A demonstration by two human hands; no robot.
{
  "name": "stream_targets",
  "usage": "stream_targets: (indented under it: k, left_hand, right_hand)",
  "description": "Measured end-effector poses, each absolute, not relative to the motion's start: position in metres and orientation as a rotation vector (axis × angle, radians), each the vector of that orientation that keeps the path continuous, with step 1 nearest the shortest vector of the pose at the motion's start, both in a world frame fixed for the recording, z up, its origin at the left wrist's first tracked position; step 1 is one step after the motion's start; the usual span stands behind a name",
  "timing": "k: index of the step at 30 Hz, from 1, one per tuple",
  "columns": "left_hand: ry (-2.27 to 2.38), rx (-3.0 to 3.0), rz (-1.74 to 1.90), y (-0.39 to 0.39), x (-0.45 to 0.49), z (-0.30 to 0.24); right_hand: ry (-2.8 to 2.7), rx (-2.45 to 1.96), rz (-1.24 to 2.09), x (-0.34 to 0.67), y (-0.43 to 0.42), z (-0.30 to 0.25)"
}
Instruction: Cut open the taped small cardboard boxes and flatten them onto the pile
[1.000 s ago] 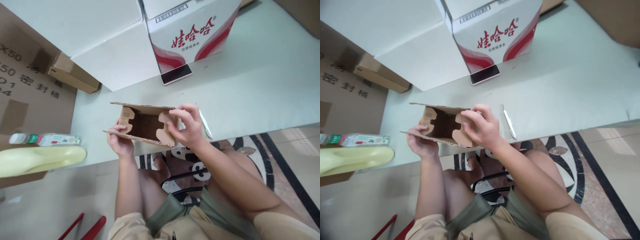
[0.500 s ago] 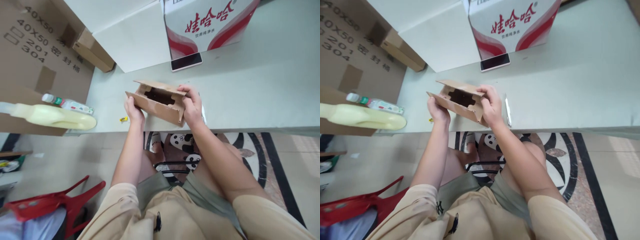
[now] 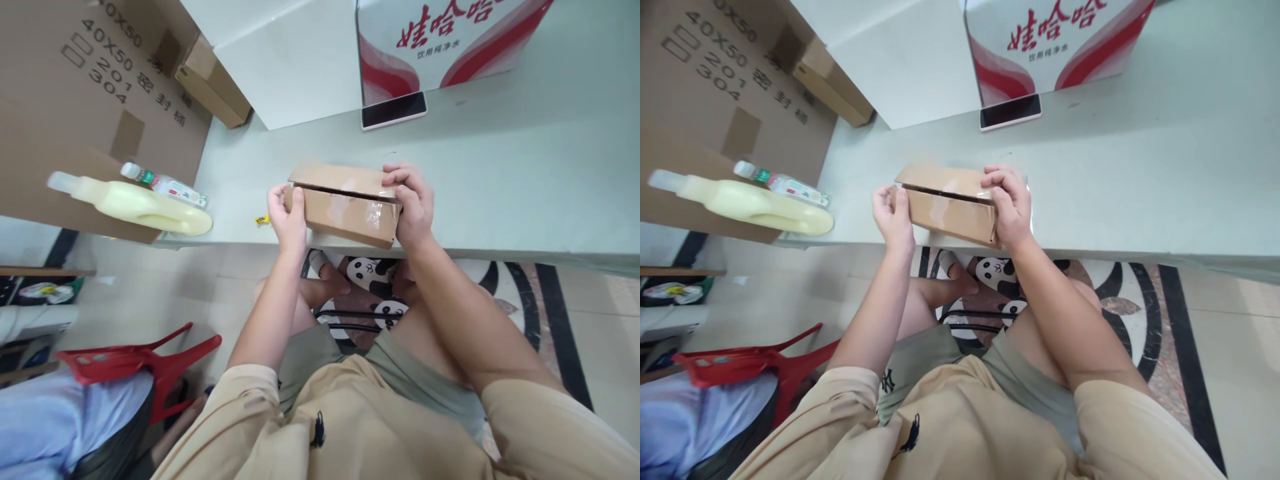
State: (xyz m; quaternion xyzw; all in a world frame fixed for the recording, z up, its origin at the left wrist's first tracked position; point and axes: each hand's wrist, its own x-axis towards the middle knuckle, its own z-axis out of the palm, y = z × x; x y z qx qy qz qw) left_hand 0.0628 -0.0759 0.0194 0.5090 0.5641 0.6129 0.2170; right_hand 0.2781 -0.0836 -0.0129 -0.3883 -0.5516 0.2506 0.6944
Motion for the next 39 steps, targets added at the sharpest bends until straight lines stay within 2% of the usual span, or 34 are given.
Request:
stream_targets:
  k: [9,20,25,29,33,39]
  left_hand:
    - [1.57,1.704,1.505,-0.044,0.055,0.017]
    - [1.472,1.597,1.471,-0.036,0.046,0.006]
    - [1.375,1.41,1.494,-0.028,0.034,0.006]
    - [1.332,1.036,1.497,-0.02,0.015,0.008]
    - [1.362,0.845,1.468,-0.02,0.005,0.011]
    - [1.253,0.839,1.1,-0.051,0.03,0.007]
  right_hand:
    - [-1.185,-0.956,0.581,0.28,-0.084,-0.016]
    - [-1.286,-1.012,0.483,0.284,-0.088,-0.027]
    - [-1.335,-0.986,0.464,0.294,-0.086,-0.047]
    - [-1.257,-1.115,0.675,0.292,-0.085,-0.061]
    - [-1.443,-1.054,0.865,0.277,-0.088,-0.054]
    - [-1.566,-0.877,0.661,0.275,-0.106,-0.026]
